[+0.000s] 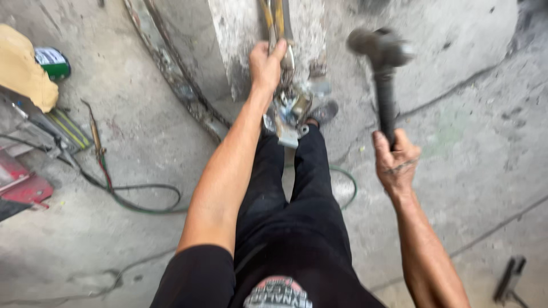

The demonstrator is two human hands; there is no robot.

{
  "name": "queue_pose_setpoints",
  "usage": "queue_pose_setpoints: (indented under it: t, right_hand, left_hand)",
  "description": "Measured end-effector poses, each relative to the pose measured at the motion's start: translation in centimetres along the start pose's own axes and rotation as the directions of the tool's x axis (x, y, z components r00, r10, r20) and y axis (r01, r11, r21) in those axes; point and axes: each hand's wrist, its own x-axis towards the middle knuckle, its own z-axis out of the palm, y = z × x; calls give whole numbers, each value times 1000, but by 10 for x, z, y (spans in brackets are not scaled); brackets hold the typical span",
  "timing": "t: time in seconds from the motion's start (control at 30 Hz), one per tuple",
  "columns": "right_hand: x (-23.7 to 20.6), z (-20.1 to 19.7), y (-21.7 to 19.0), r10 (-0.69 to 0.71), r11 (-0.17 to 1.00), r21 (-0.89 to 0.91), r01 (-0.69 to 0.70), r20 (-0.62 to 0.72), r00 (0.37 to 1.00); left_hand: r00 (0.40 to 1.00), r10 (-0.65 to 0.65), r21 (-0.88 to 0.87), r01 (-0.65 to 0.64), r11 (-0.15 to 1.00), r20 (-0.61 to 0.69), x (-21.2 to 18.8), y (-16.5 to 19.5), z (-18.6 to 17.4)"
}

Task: The person uses a hammer and pliers to repeatedly strike a metal part resting on a concrete block. They adjust the part's position several times while continuing to hammer it.

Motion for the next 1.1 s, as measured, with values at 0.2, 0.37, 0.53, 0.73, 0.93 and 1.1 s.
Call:
queue_pose_setpoints:
  t: [0.2, 0.37, 0.53, 0.73, 0.93, 1.1]
  right_hand:
    - [-11, 38, 30, -322, 947, -41, 320, -67, 944]
    - [-6, 50, 15, 117, 989, -105, -103, 134, 984]
    - [-19, 6, -8, -210, 960, -181, 215, 45, 977]
    - [-1, 34, 0, -124, 992, 9, 124, 56, 991]
    - [9, 30, 15, 141, 987, -102, -124, 181, 973]
    - [4, 9, 8, 81, 993, -98, -71, 101, 992]
  left_hand:
    - [990, -132, -40, 134, 990, 48, -3, 2, -1]
    - [990, -144, 9, 144, 990, 15, 2, 6, -1]
    - [999, 12, -138, -6, 990, 41, 0, 0, 1]
    - [993, -105, -227, 112, 967, 44, 6, 1, 8]
    - [999, 25, -24, -24, 999, 36, 2, 2, 3]
    - [985, -28, 87, 13, 996, 171, 2, 2, -16]
